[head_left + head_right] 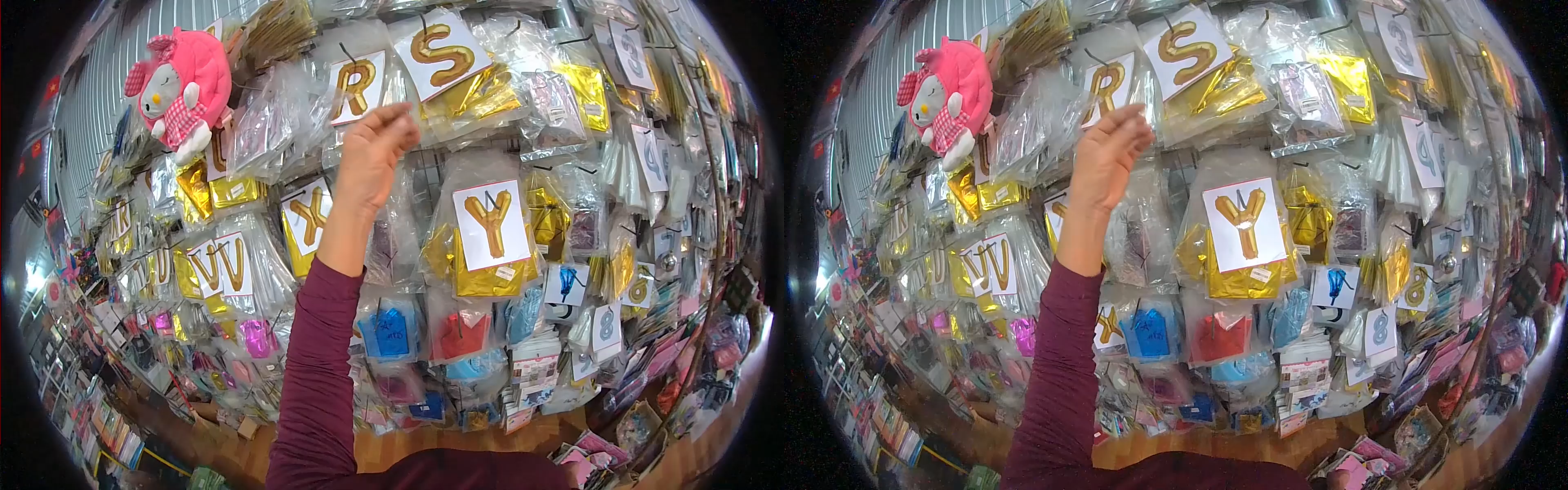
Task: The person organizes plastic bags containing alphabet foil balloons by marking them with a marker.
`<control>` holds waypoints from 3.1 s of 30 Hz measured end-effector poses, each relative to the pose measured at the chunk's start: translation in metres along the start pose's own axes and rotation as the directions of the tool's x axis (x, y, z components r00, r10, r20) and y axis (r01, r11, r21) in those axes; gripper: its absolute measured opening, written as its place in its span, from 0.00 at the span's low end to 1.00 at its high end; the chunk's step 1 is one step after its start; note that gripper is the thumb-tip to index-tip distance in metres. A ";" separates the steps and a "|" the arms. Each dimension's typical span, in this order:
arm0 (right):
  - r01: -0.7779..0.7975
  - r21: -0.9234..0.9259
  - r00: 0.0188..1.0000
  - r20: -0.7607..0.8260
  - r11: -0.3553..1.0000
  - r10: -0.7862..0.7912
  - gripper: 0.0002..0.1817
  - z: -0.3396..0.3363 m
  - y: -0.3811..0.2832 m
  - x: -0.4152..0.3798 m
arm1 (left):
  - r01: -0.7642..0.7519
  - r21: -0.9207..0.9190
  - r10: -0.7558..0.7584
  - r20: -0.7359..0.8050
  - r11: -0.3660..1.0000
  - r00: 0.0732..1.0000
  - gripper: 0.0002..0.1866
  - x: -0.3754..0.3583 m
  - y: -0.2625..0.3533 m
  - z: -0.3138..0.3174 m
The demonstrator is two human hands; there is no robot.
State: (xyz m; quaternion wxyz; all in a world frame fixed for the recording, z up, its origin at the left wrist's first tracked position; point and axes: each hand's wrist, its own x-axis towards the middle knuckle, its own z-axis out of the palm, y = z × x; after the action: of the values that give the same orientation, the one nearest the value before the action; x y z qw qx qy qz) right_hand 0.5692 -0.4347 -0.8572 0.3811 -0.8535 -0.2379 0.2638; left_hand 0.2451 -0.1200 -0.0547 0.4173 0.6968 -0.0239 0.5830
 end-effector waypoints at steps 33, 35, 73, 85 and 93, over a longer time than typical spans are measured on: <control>0.540 0.766 0.684 -0.157 0.349 -0.713 0.15 -0.061 -0.435 -0.157 | 0.790 -0.527 -0.765 0.352 0.315 0.540 0.30 -0.357 -0.161 0.121; 0.514 0.790 0.707 -0.170 0.333 -0.686 0.09 -0.049 -0.420 -0.139 | 0.774 -0.578 -0.744 0.392 0.258 0.541 0.33 -0.361 -0.157 0.117; -0.007 0.968 0.956 0.081 0.252 -0.283 0.09 -0.019 -0.337 -0.069 | 0.153 0.134 -0.165 0.078 0.979 0.983 0.14 -0.212 0.019 -0.100; 0.326 0.917 0.945 -0.306 0.232 -0.118 0.08 0.014 -0.417 -0.149 | -0.329 0.692 0.410 0.052 0.642 0.911 0.12 -0.029 0.110 -0.196; 0.387 0.873 0.905 -0.421 0.297 0.059 0.06 0.045 -0.322 -0.152 | 0.191 0.936 0.104 -0.230 0.297 0.968 0.23 0.118 0.115 -0.225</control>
State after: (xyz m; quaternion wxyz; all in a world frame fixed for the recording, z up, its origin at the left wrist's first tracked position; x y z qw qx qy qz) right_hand 0.3611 -0.3116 -0.5923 0.8693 -0.4709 -0.0490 0.1424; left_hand 0.0443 -0.0044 0.1013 -0.0621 0.7295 0.3972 0.5533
